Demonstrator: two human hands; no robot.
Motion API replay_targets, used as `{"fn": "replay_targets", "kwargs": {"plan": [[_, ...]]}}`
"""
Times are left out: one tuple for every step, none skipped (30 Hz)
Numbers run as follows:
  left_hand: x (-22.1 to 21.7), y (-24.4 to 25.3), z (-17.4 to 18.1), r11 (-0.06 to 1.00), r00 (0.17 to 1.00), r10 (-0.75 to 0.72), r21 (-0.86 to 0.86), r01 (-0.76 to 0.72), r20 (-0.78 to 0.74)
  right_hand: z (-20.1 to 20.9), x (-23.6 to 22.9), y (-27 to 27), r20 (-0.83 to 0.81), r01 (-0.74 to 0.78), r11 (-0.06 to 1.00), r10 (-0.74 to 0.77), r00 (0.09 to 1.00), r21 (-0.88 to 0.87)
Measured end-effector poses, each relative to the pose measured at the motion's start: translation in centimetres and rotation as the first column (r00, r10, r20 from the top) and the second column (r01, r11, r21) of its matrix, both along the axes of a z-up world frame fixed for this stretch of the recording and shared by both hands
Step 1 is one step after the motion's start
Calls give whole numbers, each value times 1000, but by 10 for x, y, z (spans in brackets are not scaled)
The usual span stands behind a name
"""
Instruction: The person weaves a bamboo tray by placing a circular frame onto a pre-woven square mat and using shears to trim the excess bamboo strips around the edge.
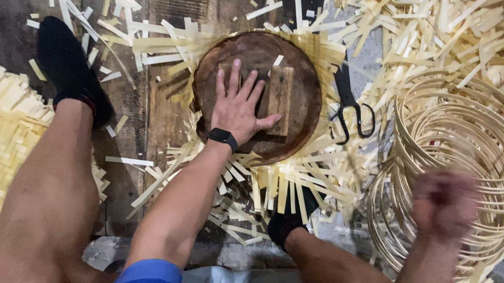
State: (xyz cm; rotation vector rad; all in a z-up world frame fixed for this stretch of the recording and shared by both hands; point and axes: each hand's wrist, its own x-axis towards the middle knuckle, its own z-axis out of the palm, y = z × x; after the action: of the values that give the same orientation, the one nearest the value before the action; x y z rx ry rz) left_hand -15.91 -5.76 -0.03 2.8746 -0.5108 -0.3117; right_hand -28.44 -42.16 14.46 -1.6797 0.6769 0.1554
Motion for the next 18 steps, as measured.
{"fn": "replay_targets", "kwargs": {"plan": [[0, 0, 0, 1000, 1000, 1, 15, -1, 0, 16, 0, -7, 170, 17, 996, -32, 985, 90], [0, 0, 0, 1000, 1000, -3, 14, 3, -3, 29, 1, -11, 333, 15, 983, -77, 940, 184], [-1, 1, 1, 1000, 1000, -7, 17, 8, -19, 35, 3, -9, 481, -6, 961, -134, 866, 277], [0, 1, 1, 1000, 999, -12, 22, 12, -32, 26, 5, 3, 141, 77, 993, -89, 986, 89], [1, 1, 2, 1000, 999, -15, 23, 16, -32, 12, 5, 19, -225, 78, 991, -100, 969, -105], [2, 0, 1, 1000, 999, -11, 14, 12, -41, -6, 6, 37, -547, -142, 951, -33, 837, -275], [3, 0, 0, 1000, 999, -8, 5, 8, -49, -27, 8, 55, -594, -473, 824, 220, 774, -312], [1, 0, -1, 1000, 998, -4, 8, 4, -55, -43, 0, 73, -424, -577, 748, 429, 798, -329], [0, 0, -2, 1000, 1000, 0, 2, 0, -24, -55, -2, 82, -538, -641, 661, 401, 742, -391], [0, 0, -2, 1000, 1000, -1, -3, 1, 11, -66, -2, 89, -639, -699, 565, 351, 684, -438], [-2, 1, -1, 1000, 1000, -2, -1, 2, 9, -71, -6, 91, -640, -700, 567, 352, 683, -435], [-2, 1, 2, 1000, 1000, 0, 2, 0, -9, -76, -5, 94, -534, -657, 565, 397, 747, -499], [-1, 1, 5, 1000, 1000, 1, 4, -1, -27, -80, -3, 95, -419, -608, 567, 440, 794, -557], [0, 1, 10, 1000, 1000, 0, 8, 0, -23, -82, -3, 94, -415, -605, 570, 440, 796, -557], [1, -1, 15, 999, 991, 40, -1, -40, -131, -84, -2, 93, -507, -628, 632, 396, 765, -454], [6, -6, 20, 996, 970, 81, -7, -85, -231, -85, 3, 91, -592, -634, 690, 362, 721, -350], [11, -17, 25, 996, 972, 82, -5, -86, -222, -83, 12, 82, -584, -631, 690, 364, 726, -354], [11, -30, 29, 984, 951, 178, 28, -177, -253, -79, 19, 67, -602, -515, 831, 305, 738, -210]]}}
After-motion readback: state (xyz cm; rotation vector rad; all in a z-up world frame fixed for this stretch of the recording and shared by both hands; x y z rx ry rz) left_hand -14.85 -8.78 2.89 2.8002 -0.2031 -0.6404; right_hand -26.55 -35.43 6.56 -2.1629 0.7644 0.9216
